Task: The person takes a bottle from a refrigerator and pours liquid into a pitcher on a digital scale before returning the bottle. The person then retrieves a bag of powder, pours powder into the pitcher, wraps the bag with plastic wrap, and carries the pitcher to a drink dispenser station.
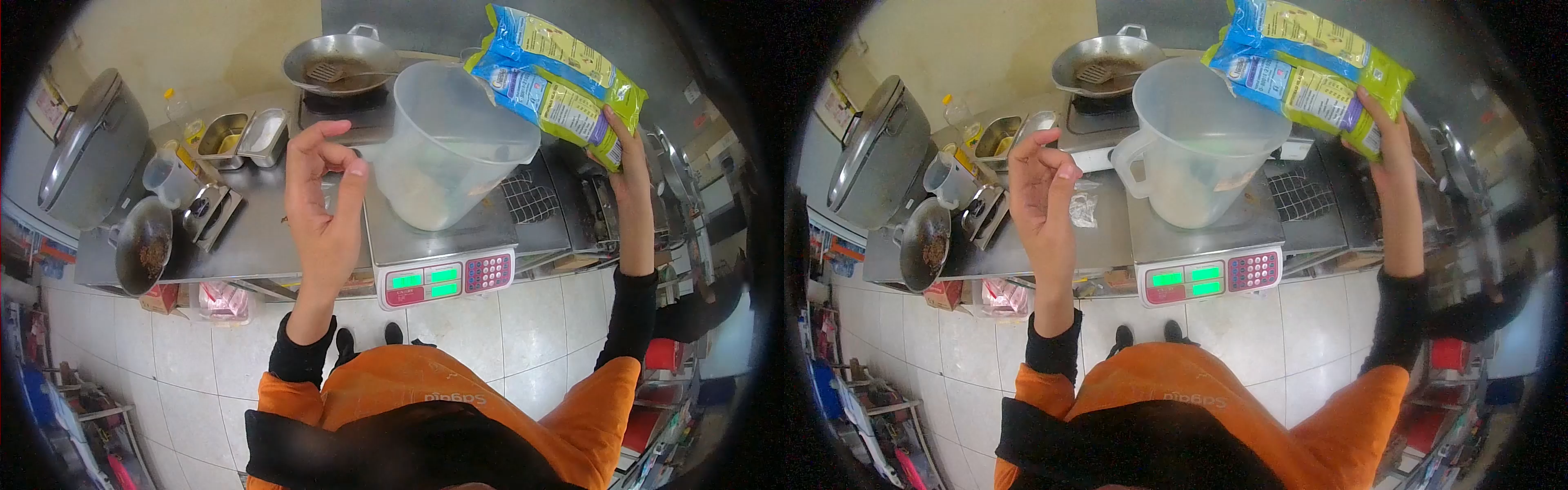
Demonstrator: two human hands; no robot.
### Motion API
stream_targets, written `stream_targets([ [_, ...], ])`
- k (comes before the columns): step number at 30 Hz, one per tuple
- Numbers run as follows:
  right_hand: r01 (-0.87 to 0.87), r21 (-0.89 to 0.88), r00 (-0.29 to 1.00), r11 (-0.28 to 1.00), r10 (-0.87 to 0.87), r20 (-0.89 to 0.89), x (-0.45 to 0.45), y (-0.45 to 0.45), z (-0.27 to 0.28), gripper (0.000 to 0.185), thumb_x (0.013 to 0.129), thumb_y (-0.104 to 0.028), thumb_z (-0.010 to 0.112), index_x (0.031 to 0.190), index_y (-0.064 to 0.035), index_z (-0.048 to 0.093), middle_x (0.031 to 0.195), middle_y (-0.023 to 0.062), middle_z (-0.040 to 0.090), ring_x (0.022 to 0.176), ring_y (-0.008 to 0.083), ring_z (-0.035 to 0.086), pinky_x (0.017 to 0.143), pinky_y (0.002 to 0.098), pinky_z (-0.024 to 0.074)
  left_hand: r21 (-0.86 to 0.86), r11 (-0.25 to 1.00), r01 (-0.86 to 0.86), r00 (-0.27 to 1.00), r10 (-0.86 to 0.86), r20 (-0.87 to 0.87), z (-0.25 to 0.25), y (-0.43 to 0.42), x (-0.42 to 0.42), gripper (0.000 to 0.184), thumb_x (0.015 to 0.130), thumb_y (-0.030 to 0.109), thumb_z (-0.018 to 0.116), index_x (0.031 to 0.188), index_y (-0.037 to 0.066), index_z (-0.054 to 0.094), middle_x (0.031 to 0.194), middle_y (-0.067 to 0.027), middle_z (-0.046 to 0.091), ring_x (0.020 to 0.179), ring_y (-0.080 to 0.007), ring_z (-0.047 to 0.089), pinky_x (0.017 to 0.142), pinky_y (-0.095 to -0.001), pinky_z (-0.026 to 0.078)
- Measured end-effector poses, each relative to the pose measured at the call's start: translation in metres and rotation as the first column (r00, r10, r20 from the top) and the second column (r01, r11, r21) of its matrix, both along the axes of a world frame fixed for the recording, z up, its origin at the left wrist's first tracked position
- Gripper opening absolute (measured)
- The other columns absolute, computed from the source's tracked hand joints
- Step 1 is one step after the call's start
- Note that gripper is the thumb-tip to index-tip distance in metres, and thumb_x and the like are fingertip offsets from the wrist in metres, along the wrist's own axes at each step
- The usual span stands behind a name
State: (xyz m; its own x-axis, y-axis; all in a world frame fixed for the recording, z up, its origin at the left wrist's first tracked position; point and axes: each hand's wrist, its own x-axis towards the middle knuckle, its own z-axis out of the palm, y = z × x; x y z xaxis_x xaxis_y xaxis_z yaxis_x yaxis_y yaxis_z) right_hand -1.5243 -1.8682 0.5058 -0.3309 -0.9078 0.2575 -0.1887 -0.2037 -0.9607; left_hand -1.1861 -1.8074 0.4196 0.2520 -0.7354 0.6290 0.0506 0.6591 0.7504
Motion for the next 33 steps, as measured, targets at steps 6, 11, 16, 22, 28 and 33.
stream_targets([
  [6,-0.005,-0.026,0.999,1.000,0.004,-0.040,-0.001,-0.004,-0.001,0.050,0.078,-0.025,0.069,0.116,-0.0016,0.047,0.098,0.0107,0.060,0.080,0.0152,0.062,0.055,0.0273,0.0525,0.000,1.000,-0.003,1.000,0.003,0.000,-0.001,0.001,0.002,0.030,0.081,0.000,0.054,0.111,0.002,0.047,0.076,0.0005,0.048,0.073,-0.0076,0.045,0.073,-0.0216,0.036],
  [11,0.034,-0.153,0.986,0.988,-0.058,-0.157,0.007,-0.013,-0.003,0.052,0.077,-0.022,0.070,0.117,-0.0014,0.045,0.102,0.0114,0.059,0.085,0.0168,0.061,0.065,0.0289,0.0519,0.013,1.000,-0.006,1.000,0.006,0.002,0.000,0.003,0.003,0.031,0.081,0.000,0.054,0.111,0.002,0.047,0.075,0.0008,0.048,0.073,-0.0076,0.045,0.074,-0.0217,0.036],
  [16,0.029,-0.216,0.932,0.976,-0.104,-0.348,0.020,-0.017,0.006,0.048,0.078,-0.018,0.070,0.116,-0.0032,0.045,0.105,0.0101,0.058,0.095,0.0160,0.057,0.077,0.0284,0.0482,-0.005,1.000,0.000,1.000,0.000,-0.006,-0.001,0.003,0.006,0.030,0.081,-0.001,0.054,0.111,0.002,0.047,0.075,0.0008,0.048,0.073,-0.0073,0.046,0.075,-0.0217,0.036],
  [22,0.000,-0.182,0.930,0.983,-0.067,-0.361,0.029,-0.013,0.019,0.054,0.076,-0.018,0.071,0.119,-0.0009,0.043,0.106,0.0138,0.058,0.094,0.0199,0.058,0.081,0.0311,0.0467,0.000,1.000,-0.019,1.000,0.019,-0.005,-0.002,0.007,0.013,0.032,0.080,-0.001,0.054,0.111,0.002,0.048,0.076,0.0010,0.048,0.074,-0.0073,0.046,0.075,-0.0220,0.036],
  [28,-0.012,-0.109,0.957,0.994,-0.020,-0.289,0.024,-0.013,0.010,0.052,0.077,-0.019,0.070,0.118,-0.0021,0.043,0.102,0.0123,0.058,0.087,0.0173,0.059,0.062,0.0292,0.0506,-0.016,1.000,-0.010,0.999,0.009,-0.032,-0.004,0.010,0.018,0.032,0.080,-0.001,0.054,0.111,0.002,0.048,0.077,0.0008,0.049,0.075,-0.0075,0.047,0.077,-0.0225,0.037],
  [33,-0.019,-0.008,0.997,1.000,0.019,-0.070,0.002,-0.020,-0.001,0.051,0.077,-0.024,0.070,0.117,-0.0041,0.045,0.100,0.0094,0.058,0.086,0.0167,0.059,0.058,0.0285,0.0499,-0.032,0.999,-0.027,0.999,0.027,0.020,-0.002,0.013,0.022,0.029,0.085,0.002,0.051,0.114,0.002,0.045,0.077,0.0016,0.047,0.072,-0.0049,0.043,0.069,-0.0180,0.033],
])
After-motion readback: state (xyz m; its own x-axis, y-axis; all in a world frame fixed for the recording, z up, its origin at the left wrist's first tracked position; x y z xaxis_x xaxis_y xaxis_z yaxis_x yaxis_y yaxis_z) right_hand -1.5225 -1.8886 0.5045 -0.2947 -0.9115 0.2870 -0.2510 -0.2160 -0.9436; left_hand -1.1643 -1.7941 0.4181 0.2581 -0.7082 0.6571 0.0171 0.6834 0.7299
